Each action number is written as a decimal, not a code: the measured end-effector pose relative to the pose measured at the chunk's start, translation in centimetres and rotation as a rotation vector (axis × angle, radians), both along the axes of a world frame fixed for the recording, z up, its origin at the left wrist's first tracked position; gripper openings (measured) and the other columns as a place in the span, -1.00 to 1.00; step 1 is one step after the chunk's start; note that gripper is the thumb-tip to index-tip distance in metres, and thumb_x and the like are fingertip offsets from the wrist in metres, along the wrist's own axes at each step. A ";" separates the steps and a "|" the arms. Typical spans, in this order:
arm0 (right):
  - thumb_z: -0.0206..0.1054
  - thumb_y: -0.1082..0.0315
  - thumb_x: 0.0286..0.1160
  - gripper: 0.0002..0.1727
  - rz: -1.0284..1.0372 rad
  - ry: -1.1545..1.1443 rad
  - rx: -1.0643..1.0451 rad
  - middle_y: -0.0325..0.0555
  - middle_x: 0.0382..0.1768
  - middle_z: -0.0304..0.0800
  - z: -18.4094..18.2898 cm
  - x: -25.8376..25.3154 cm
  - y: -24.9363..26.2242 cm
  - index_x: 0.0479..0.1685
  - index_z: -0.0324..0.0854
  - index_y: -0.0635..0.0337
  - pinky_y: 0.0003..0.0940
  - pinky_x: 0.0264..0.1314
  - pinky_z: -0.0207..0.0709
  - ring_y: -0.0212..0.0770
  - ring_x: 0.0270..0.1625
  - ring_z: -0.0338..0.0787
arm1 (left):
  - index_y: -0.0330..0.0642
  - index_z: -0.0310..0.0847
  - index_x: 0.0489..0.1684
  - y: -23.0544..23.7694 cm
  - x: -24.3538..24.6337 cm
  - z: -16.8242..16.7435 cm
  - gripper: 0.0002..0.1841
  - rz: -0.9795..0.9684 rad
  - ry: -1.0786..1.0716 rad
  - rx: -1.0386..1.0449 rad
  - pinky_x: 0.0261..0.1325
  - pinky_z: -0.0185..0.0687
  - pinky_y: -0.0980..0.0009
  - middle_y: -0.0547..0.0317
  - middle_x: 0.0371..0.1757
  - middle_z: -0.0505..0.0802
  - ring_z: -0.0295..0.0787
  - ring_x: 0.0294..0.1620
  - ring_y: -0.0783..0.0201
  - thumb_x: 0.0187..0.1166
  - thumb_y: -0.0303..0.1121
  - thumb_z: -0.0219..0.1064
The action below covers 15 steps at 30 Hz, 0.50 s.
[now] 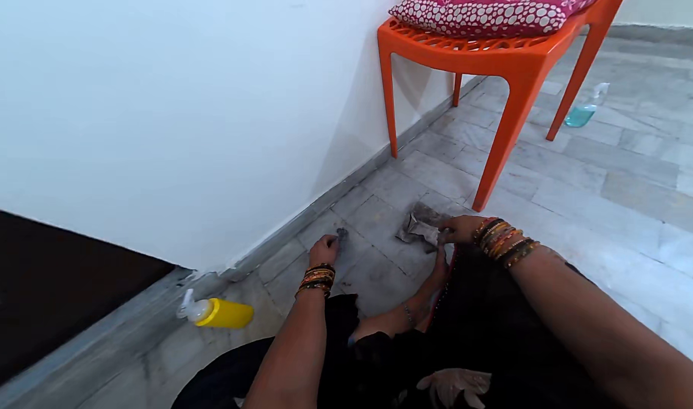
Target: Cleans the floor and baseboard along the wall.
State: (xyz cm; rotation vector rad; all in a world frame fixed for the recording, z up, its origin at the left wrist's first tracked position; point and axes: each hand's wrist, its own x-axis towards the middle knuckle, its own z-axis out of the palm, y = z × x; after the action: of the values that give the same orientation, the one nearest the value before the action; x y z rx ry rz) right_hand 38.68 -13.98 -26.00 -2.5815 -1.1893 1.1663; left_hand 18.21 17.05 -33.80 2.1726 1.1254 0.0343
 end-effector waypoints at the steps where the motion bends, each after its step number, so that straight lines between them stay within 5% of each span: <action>1: 0.22 0.05 0.79 -0.44 -0.007 -0.007 0.004 0.29 0.40 0.70 0.0 0.0 0.0 0.64 0.49 0.16 0.30 0.58 0.35 0.26 0.48 0.66 | -0.35 0.66 0.35 -0.1 -0.1 0.4 -0.69 0.100 -0.155 -0.119 0.51 0.46 -0.15 -0.32 0.30 0.80 0.71 0.39 -0.19 0.79 -0.38 0.22; 4: 0.23 0.05 0.79 -0.44 -0.025 -0.022 0.025 0.28 0.39 0.70 0.5 -0.5 0.1 0.65 0.49 0.13 0.31 0.57 0.36 0.27 0.47 0.66 | -0.37 0.49 0.39 -1.0 -0.5 1.9 -0.68 0.358 -0.607 -0.574 0.18 0.60 0.03 -0.20 0.18 0.72 0.67 0.10 0.04 0.76 -0.47 0.07; 7: 0.23 0.07 0.79 -0.45 -0.037 0.000 0.102 0.25 0.33 0.75 1.3 -1.3 0.2 0.65 0.48 0.13 0.27 0.55 0.39 0.22 0.41 0.71 | -0.19 0.39 0.46 -2.2 -0.8 4.3 -0.63 0.435 -0.817 -0.867 0.13 0.65 0.03 -0.07 0.19 0.73 0.72 0.12 0.08 0.76 -0.38 -0.08; 11: 0.26 0.16 0.78 -0.52 -0.075 0.084 0.319 0.18 0.23 0.80 1.6 -3.1 0.5 0.59 0.54 0.15 0.16 0.45 0.51 0.12 0.25 0.79 | -0.12 0.40 0.48 -3.8 -1.2 5.0 -0.58 0.296 -0.875 -0.940 0.10 0.68 0.15 0.03 0.20 0.76 0.76 0.11 0.20 0.73 -0.32 -0.15; 15: 0.21 0.13 0.81 -0.47 -0.136 0.174 0.475 0.15 0.40 0.70 2.4 -5.3 2.1 0.63 0.47 0.22 0.08 0.55 0.46 0.06 0.40 0.72 | -0.15 0.38 0.51 -5.3 -0.6 5.6 -0.56 0.237 -0.859 -1.011 0.09 0.71 0.13 0.03 0.15 0.78 0.78 0.10 0.19 0.74 -0.37 -0.21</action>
State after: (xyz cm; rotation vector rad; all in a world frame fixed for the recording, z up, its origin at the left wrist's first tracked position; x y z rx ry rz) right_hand 33.40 -11.86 -23.59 -2.1250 -1.0767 0.9229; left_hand 17.59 11.79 -28.25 0.9352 0.6377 0.3769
